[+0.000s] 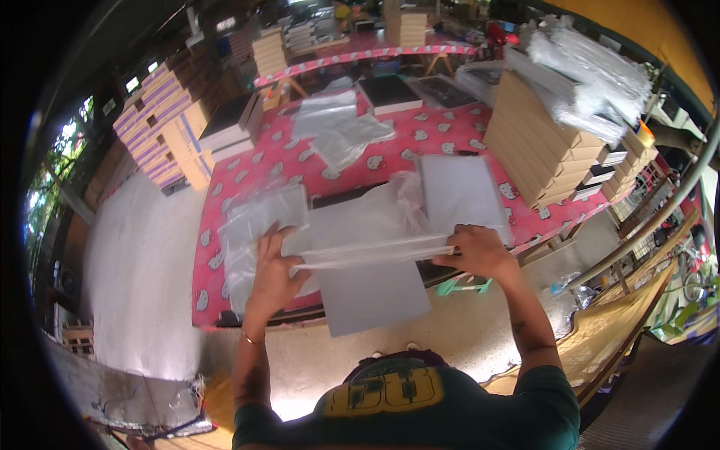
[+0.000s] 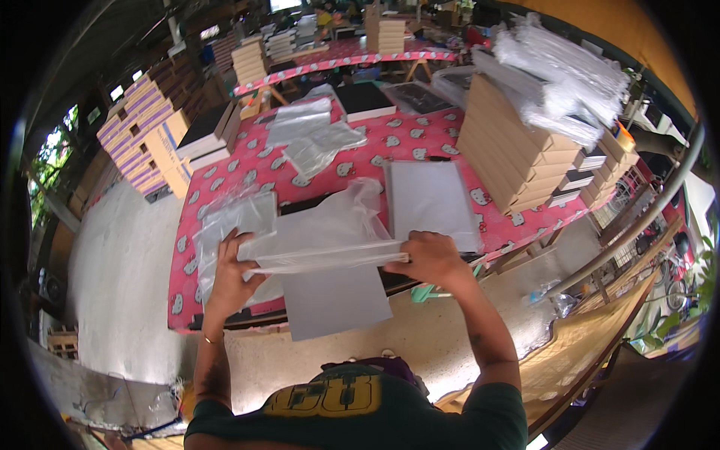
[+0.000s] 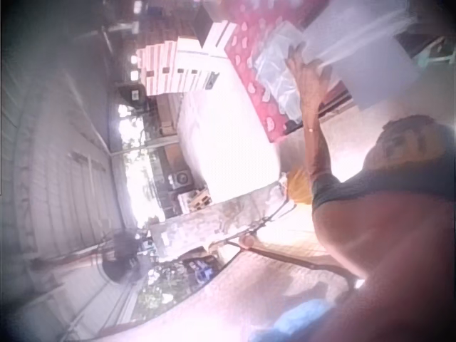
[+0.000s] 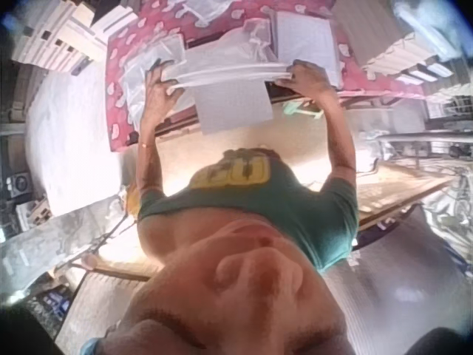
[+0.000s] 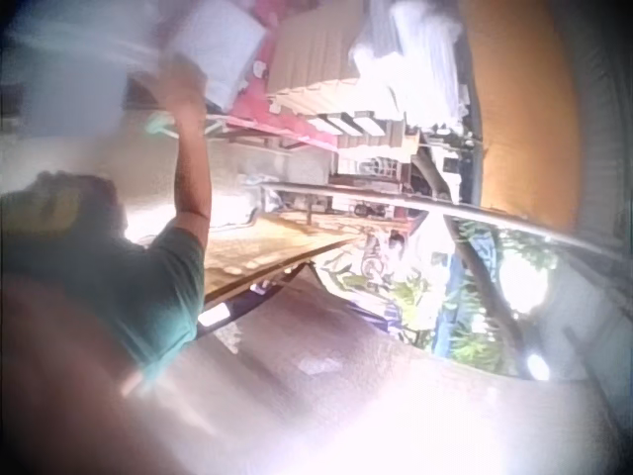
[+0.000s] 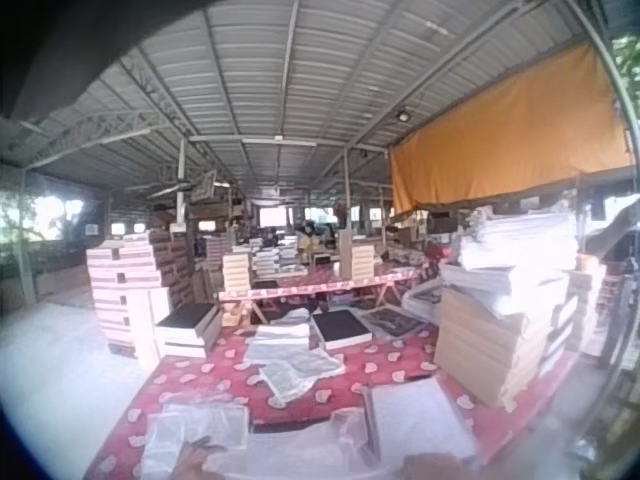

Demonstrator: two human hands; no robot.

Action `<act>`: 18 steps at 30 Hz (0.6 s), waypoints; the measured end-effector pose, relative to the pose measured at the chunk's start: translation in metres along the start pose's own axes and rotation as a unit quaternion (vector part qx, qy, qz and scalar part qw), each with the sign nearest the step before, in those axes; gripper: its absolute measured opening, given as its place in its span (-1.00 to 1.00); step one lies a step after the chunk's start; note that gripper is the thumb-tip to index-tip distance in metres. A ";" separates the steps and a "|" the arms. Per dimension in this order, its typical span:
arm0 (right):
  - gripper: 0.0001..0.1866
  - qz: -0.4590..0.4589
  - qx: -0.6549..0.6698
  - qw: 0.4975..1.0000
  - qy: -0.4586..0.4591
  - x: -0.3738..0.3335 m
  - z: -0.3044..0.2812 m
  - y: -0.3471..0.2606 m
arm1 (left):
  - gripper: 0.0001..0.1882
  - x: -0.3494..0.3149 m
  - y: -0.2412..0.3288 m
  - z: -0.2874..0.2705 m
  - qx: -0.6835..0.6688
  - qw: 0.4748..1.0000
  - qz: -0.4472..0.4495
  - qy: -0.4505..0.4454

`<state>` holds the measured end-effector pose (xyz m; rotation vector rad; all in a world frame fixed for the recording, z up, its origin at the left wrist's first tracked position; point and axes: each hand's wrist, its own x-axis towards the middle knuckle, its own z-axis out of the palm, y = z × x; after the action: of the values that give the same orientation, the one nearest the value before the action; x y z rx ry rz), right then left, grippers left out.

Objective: The person places a white sheet into a plastic bag, inserts a black binder, and then folds the bag before placing the finished item onto a stack.

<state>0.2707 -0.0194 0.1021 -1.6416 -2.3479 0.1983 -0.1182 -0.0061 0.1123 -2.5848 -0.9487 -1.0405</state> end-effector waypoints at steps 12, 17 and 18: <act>-0.65 -0.111 0.410 0.830 -0.361 0.007 0.042 -0.008 | -0.70 -0.001 0.048 0.014 -0.696 0.632 -0.339 0.026; -0.71 0.043 0.833 0.545 -0.083 -0.003 0.055 -0.006 | -0.65 -0.037 0.043 0.045 -0.414 0.776 -0.257 -0.401; -0.73 0.066 0.855 0.505 -0.095 -0.001 0.053 0.000 | -0.68 -0.037 0.043 0.047 -0.428 0.737 -0.303 -0.426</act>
<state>0.2551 -0.0185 0.0517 -0.5343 -0.7990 1.9354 -0.0857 -0.0391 0.0547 -3.7836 -2.0087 -0.2774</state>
